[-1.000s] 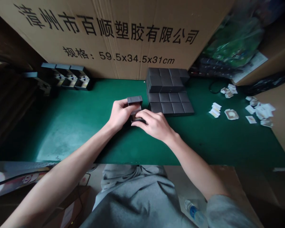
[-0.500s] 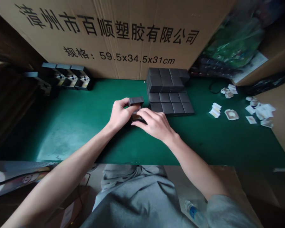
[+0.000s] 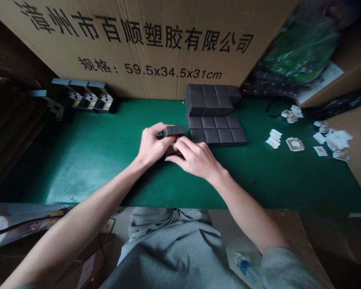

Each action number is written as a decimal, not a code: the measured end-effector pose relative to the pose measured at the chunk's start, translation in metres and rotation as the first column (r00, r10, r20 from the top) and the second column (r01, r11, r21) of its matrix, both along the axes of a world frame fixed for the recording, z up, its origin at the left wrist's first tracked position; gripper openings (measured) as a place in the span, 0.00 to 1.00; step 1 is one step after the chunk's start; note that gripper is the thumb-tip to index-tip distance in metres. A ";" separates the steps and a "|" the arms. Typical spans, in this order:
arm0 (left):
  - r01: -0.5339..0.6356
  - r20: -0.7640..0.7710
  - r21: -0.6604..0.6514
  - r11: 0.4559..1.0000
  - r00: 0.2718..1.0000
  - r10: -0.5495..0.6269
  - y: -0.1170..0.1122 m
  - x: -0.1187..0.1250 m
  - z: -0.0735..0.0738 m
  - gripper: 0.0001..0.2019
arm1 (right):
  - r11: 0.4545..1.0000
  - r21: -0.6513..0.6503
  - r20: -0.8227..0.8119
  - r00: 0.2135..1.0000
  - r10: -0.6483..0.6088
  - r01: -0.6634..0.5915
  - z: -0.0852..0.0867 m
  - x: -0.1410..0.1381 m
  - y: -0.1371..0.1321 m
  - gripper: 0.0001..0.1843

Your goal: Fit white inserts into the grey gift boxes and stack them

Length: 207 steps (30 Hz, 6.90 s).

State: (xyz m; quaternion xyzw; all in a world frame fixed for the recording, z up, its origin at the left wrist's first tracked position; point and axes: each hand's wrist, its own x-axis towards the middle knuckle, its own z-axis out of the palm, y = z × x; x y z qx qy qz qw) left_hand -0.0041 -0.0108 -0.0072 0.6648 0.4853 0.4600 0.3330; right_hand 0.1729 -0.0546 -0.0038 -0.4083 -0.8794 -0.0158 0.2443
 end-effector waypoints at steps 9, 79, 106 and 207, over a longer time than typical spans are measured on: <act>-0.006 0.031 -0.030 1.000 1.000 0.007 -0.002 0.001 0.007 0.06 | 1.000 0.027 -0.049 0.999 0.017 -0.015 -0.002 -0.001 0.000 0.22; 0.167 0.197 -0.200 0.965 0.972 -0.128 -0.002 0.004 0.015 0.09 | 0.982 -0.130 -0.654 0.732 -0.191 0.139 0.011 0.005 0.006 0.12; -0.098 0.103 0.074 0.992 0.991 0.091 0.002 0.000 -0.003 0.17 | 0.974 -0.197 -0.497 0.844 -0.201 0.115 -0.007 0.003 0.006 0.35; 0.149 0.089 -0.020 0.989 0.985 -0.147 0.007 -0.001 0.001 0.18 | 0.962 0.178 -0.474 0.875 -0.100 0.206 -0.001 0.005 0.010 0.19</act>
